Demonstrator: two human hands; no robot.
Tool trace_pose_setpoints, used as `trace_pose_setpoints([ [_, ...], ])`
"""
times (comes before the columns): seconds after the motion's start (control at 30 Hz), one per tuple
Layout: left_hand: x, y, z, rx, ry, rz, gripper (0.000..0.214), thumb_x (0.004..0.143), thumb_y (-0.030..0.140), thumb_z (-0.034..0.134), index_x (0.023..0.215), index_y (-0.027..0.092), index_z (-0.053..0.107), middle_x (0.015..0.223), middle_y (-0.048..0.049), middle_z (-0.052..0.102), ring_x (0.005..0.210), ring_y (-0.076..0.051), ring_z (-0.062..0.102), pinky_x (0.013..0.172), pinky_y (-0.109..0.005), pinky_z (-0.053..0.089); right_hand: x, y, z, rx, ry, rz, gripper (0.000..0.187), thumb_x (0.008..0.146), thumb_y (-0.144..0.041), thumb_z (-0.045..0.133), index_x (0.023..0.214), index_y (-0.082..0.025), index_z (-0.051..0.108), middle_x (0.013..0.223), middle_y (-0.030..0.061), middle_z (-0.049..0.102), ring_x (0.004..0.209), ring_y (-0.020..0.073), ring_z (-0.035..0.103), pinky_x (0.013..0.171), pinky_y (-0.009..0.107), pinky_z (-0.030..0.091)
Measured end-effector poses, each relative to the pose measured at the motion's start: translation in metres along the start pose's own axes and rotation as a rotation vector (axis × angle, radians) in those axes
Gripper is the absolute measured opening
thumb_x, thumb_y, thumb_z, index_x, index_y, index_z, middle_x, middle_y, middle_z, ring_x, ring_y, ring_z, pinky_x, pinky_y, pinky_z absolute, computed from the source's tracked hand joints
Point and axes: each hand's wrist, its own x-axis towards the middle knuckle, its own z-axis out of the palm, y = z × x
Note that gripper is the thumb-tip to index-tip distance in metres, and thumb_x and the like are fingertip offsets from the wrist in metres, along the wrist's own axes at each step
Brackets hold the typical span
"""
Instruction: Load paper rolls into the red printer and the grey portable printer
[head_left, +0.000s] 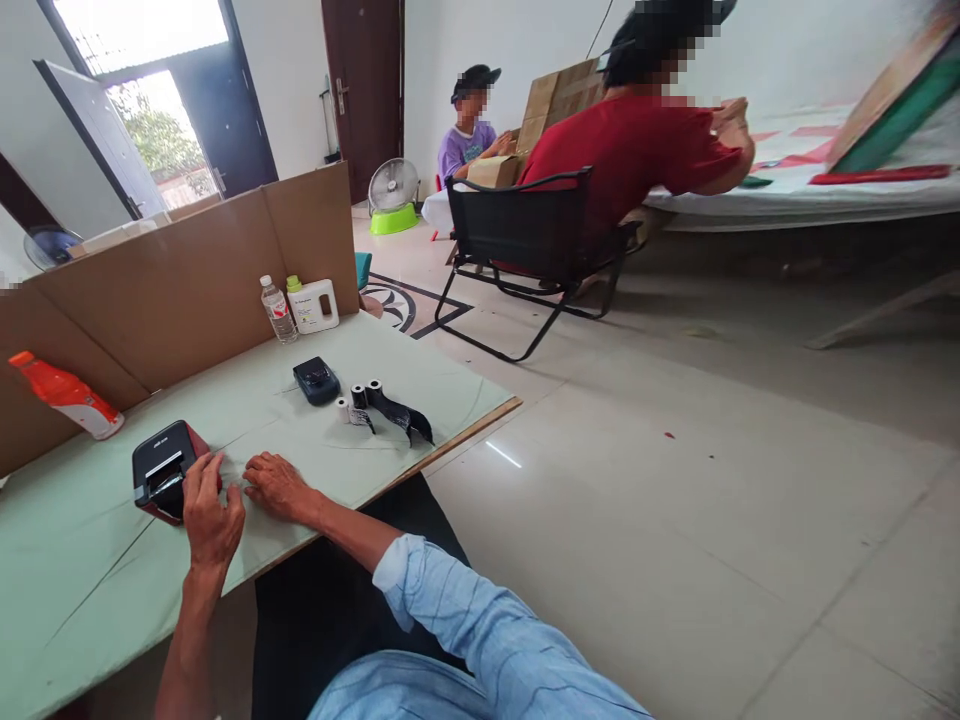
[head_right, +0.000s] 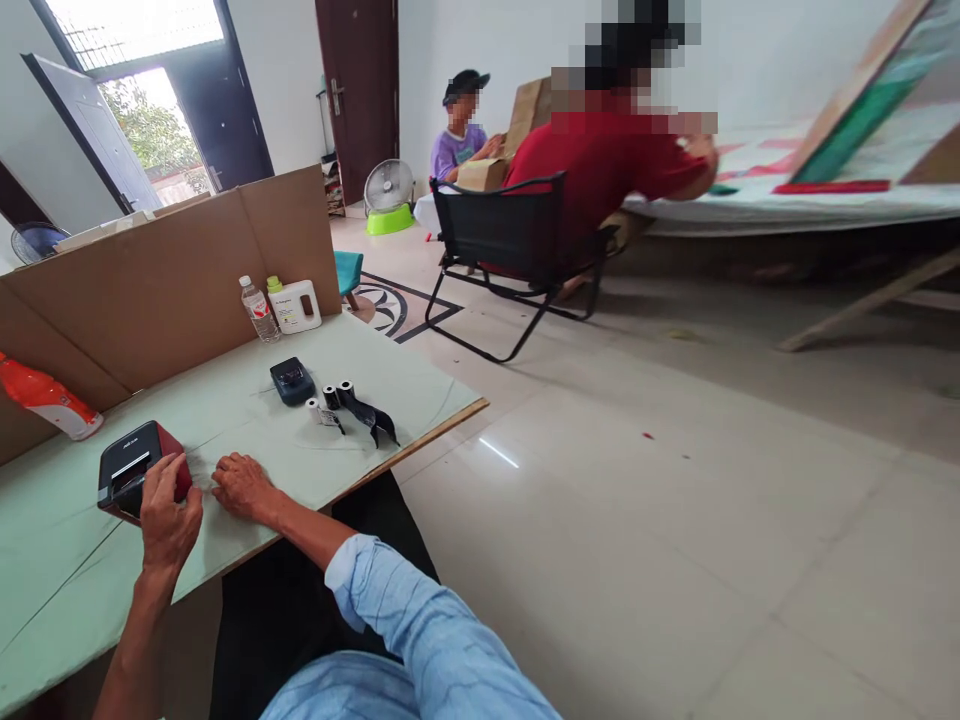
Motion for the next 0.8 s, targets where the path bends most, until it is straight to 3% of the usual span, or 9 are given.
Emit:
trace_pose_setpoints([
  [0.13,0.025,-0.006,0.023,-0.079,-0.131,-0.03,0.044,0.088,0.022,0.056,0.13,0.017,0.068,0.136,-0.0179,0.067,0.13,-0.034,0.064,0.113,-0.054,0.055,-0.001,0.01,-0.004,0.107,0.166,0.188,0.036,0.098,-0.022,0.071,0.133,-0.016,0.066,0.131,0.0137,0.069,0.12,0.0275,0.062,0.105,0.042,0.053],
  [0.27,0.054,-0.014,0.051,-0.118,-0.241,-0.076,0.047,0.085,0.019,0.055,0.131,0.017,0.068,0.138,-0.0167,0.068,0.131,-0.033,0.065,0.109,-0.053,0.059,0.001,0.033,-0.02,0.158,0.435,0.413,0.059,0.096,-0.022,0.063,0.153,-0.011,0.052,0.151,0.0208,0.058,0.139,0.032,0.053,0.121,0.05,0.045],
  [0.37,0.075,-0.018,0.077,-0.107,-0.319,-0.106,0.051,0.083,0.019,0.057,0.133,0.015,0.067,0.138,-0.018,0.069,0.129,-0.033,0.066,0.11,-0.052,0.058,0.004,0.055,-0.03,0.172,0.551,0.5,0.068,0.096,-0.026,0.059,0.159,-0.009,0.043,0.16,0.023,0.049,0.15,0.0333,0.044,0.126,0.053,0.039],
  [0.57,0.107,-0.011,0.124,-0.1,-0.445,-0.124,0.056,0.08,0.018,0.062,0.135,0.015,0.067,0.141,-0.0166,0.07,0.128,-0.032,0.068,0.116,-0.049,0.054,0.005,0.083,-0.03,0.173,0.606,0.585,0.073,0.095,-0.029,0.057,0.162,-0.009,0.036,0.164,0.0241,0.044,0.157,0.0329,0.038,0.129,0.054,0.034],
  [0.8,0.108,0.001,0.143,-0.156,-0.513,-0.152,0.06,0.08,0.018,0.062,0.14,0.016,0.066,0.143,-0.0156,0.069,0.125,-0.03,0.07,0.114,-0.046,0.055,-0.006,0.09,-0.035,0.133,0.526,0.655,0.07,0.096,-0.029,0.057,0.161,-0.009,0.037,0.165,0.025,0.044,0.157,0.0331,0.038,0.129,0.053,0.035],
])
